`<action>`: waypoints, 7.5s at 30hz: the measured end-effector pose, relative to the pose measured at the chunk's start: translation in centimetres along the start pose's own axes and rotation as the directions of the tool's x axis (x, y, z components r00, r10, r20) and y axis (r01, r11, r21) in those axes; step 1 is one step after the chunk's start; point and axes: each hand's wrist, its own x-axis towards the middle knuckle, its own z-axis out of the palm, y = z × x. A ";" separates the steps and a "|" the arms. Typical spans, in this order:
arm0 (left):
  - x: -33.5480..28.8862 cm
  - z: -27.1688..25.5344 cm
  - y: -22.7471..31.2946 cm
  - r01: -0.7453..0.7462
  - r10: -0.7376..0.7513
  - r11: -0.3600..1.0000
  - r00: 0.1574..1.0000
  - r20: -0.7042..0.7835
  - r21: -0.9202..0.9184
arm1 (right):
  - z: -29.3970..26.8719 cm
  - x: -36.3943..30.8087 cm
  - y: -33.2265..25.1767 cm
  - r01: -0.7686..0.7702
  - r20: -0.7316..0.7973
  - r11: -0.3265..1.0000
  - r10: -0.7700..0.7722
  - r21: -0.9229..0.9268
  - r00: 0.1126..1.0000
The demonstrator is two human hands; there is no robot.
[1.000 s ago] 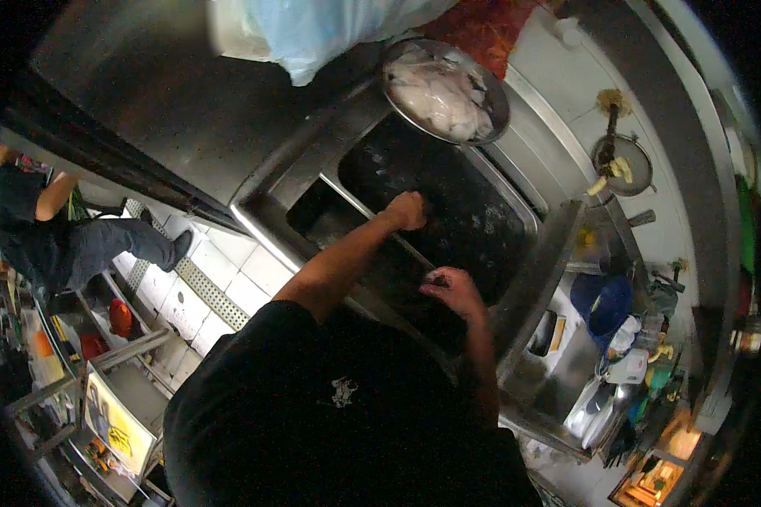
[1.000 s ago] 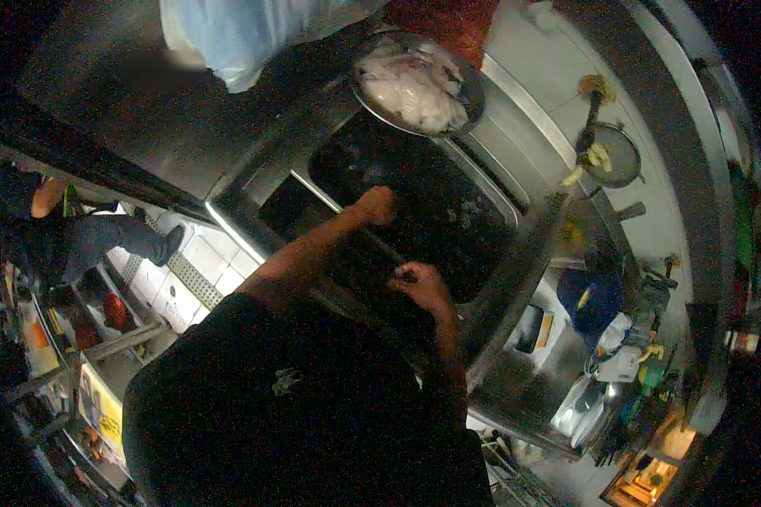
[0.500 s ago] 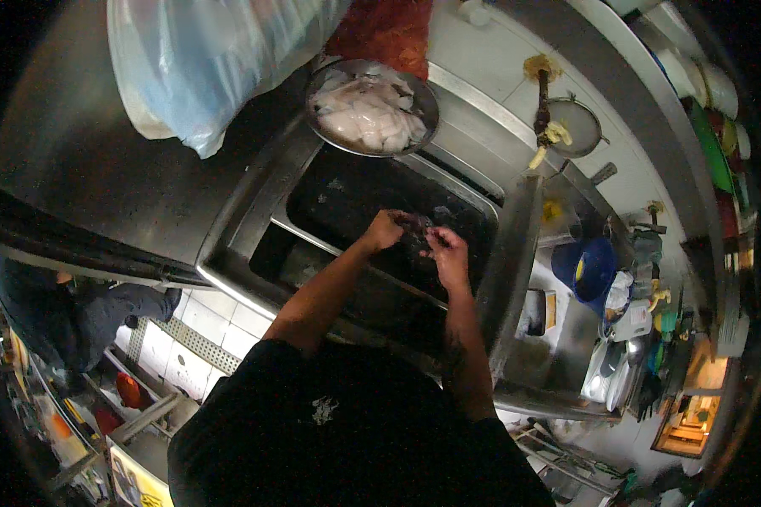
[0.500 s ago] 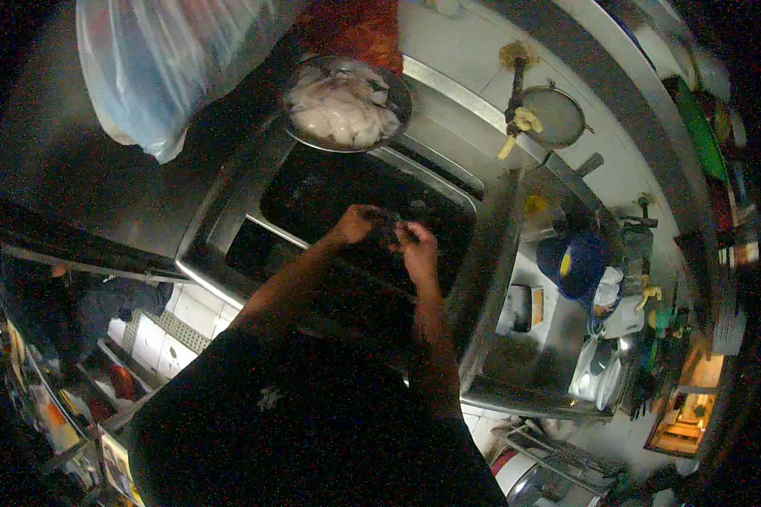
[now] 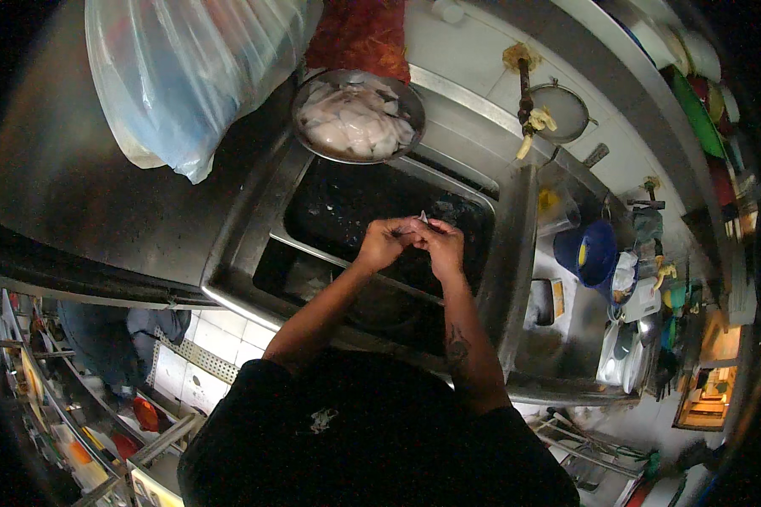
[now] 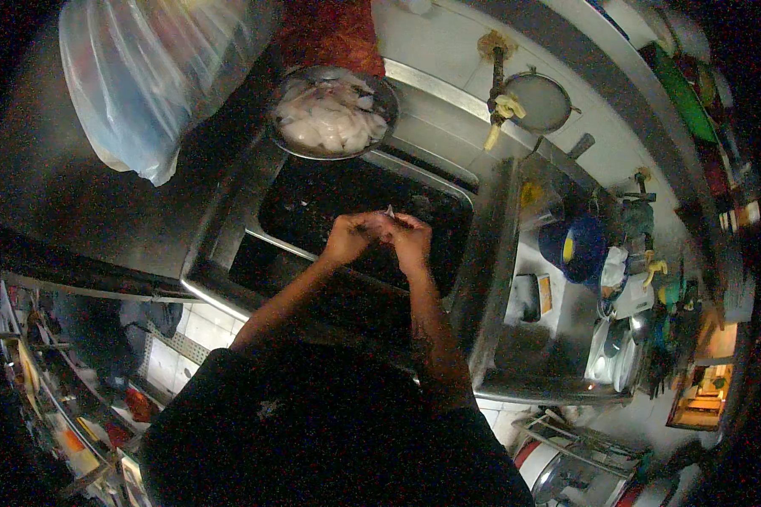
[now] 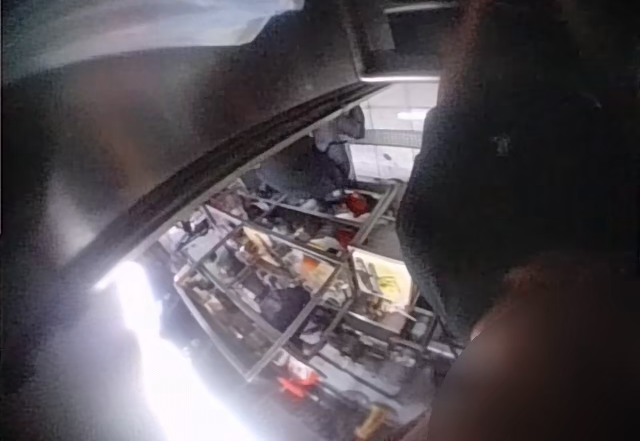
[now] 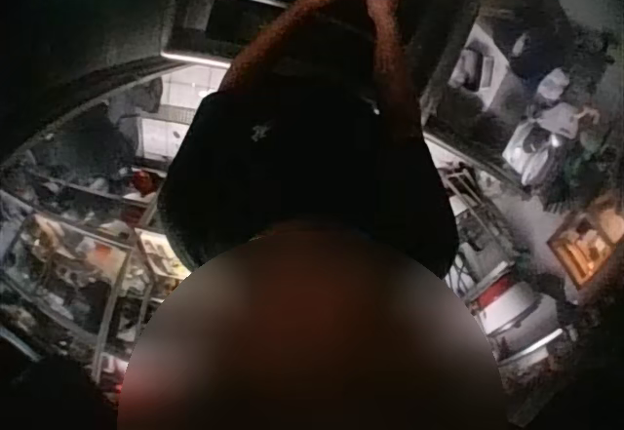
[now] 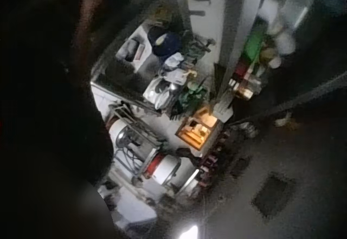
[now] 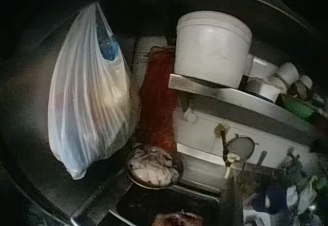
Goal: The person stands at a stainless steel sink and repeatedly washes small pieces of squid under running water. They rinse each piece by hand, then place it into a metal bowl on the counter. The process continues throughout the clip with no other tools used.
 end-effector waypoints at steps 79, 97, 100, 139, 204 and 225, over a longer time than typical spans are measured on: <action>1.1 -1.6 -11.7 0.252 -0.488 0.190 0.863 -0.131 0.949 | -11.6 1.9 13.4 -0.062 -0.047 0.168 0.092 -0.984 0.995; 1.3 -0.9 -4.6 0.171 -0.327 0.832 0.919 0.218 0.528 | -8.7 0.2 4.2 0.113 0.214 0.831 0.008 -0.545 0.977; 1.5 0.7 -3.7 0.230 -0.280 0.955 0.907 0.314 0.186 | -7.2 -0.5 0.8 0.020 0.183 0.967 0.027 -0.253 0.983; 1.3 -0.1 -0.4 -0.226 0.148 0.948 0.935 0.321 0.223 | -1.8 -3.5 -1.7 -0.219 -0.057 0.976 0.220 0.014 0.974; -0.5 0.0 -3.1 -0.135 0.044 0.908 0.972 0.229 0.397 | -2.2 -3.4 8.5 -0.014 0.116 0.960 -0.020 0.280 0.993; 2.0 -4.5 -18.4 -0.077 -0.005 0.924 0.977 0.213 0.374 | -2.3 -4.2 1.8 0.248 0.167 0.517 -0.198 -0.819 0.966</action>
